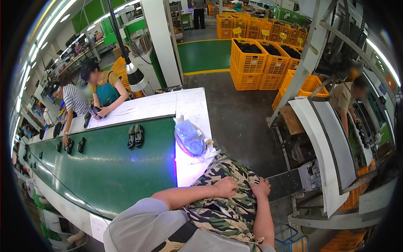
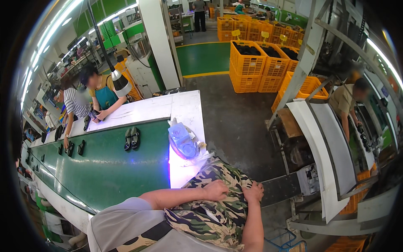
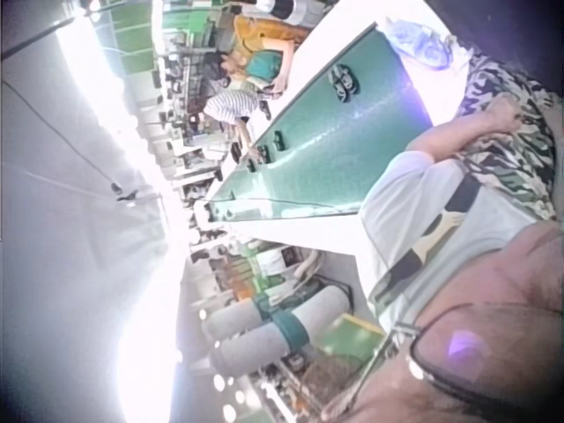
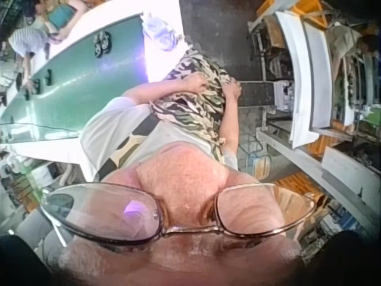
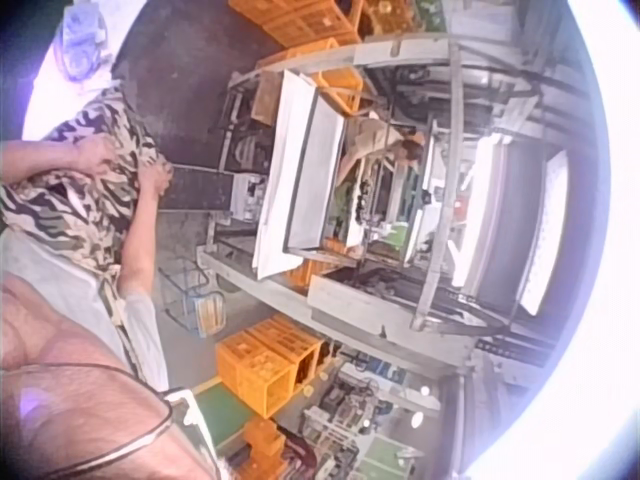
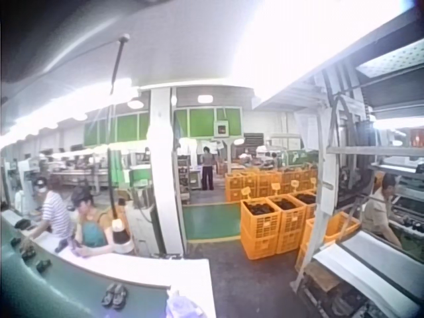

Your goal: Cleaning and inspecting shoes on a factory assembly line.

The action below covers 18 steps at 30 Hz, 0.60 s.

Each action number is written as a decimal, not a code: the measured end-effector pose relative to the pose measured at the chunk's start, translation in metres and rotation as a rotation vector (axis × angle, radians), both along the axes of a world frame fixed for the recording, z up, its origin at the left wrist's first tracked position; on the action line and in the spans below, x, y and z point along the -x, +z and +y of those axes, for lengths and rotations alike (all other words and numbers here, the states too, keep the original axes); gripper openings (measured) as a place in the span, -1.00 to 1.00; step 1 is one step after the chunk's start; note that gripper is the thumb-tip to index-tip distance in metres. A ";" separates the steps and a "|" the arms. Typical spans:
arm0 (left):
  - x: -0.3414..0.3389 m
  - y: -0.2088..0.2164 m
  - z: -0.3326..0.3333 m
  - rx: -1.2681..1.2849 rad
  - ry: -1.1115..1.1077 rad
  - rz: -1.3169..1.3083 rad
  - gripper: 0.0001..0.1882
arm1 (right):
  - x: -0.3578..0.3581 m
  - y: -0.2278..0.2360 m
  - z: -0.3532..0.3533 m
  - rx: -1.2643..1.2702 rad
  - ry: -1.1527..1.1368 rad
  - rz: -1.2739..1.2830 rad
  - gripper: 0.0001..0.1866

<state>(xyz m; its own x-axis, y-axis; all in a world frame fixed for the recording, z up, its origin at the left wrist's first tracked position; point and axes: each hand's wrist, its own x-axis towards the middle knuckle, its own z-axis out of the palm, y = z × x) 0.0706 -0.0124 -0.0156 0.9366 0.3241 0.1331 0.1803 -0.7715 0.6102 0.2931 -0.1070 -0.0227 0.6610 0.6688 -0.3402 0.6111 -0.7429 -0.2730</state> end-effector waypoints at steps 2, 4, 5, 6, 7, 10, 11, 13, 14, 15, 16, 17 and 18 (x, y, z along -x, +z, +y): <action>0.000 0.000 0.000 -0.004 0.004 -0.010 -0.79 | 0.001 0.002 0.001 0.004 0.002 -0.003 -0.16; 0.000 0.002 0.000 -0.002 0.001 0.006 -0.80 | 0.001 0.003 0.001 0.007 -0.002 0.006 -0.16; 0.000 0.003 0.000 0.001 -0.001 0.024 -0.80 | 0.001 0.004 0.000 0.009 -0.005 0.015 -0.16; 0.000 0.002 0.000 0.001 -0.002 0.024 -0.80 | 0.001 0.005 0.000 0.009 -0.005 0.015 -0.16; 0.000 0.002 0.000 -0.006 -0.001 0.019 -0.80 | 0.002 0.005 0.000 0.007 -0.004 0.011 -0.16; 0.000 0.001 -0.001 -0.012 0.001 0.008 -0.81 | 0.003 0.005 0.000 -0.004 -0.002 0.001 -0.16; 0.000 0.001 -0.001 -0.010 0.003 0.002 -0.81 | 0.003 0.005 -0.001 -0.014 -0.001 -0.006 -0.16; 0.000 0.001 -0.001 -0.011 -0.001 -0.002 -0.81 | 0.002 0.003 -0.001 -0.013 -0.001 -0.004 -0.16; 0.000 0.001 -0.001 -0.013 -0.004 -0.007 -0.81 | 0.001 0.003 -0.001 -0.012 0.001 -0.003 -0.16; 0.000 -0.001 -0.001 -0.013 -0.004 -0.007 -0.81 | 0.001 0.002 -0.001 -0.011 0.001 -0.003 -0.16; 0.000 -0.002 0.000 -0.021 -0.004 -0.009 -0.81 | 0.001 0.002 -0.001 -0.014 0.002 -0.004 -0.16; 0.001 -0.003 0.000 -0.029 -0.004 -0.011 -0.80 | 0.001 0.001 -0.001 -0.017 0.003 -0.005 -0.16; 0.000 -0.002 -0.001 -0.028 -0.005 -0.010 -0.80 | 0.001 0.001 -0.002 -0.016 0.002 -0.004 -0.16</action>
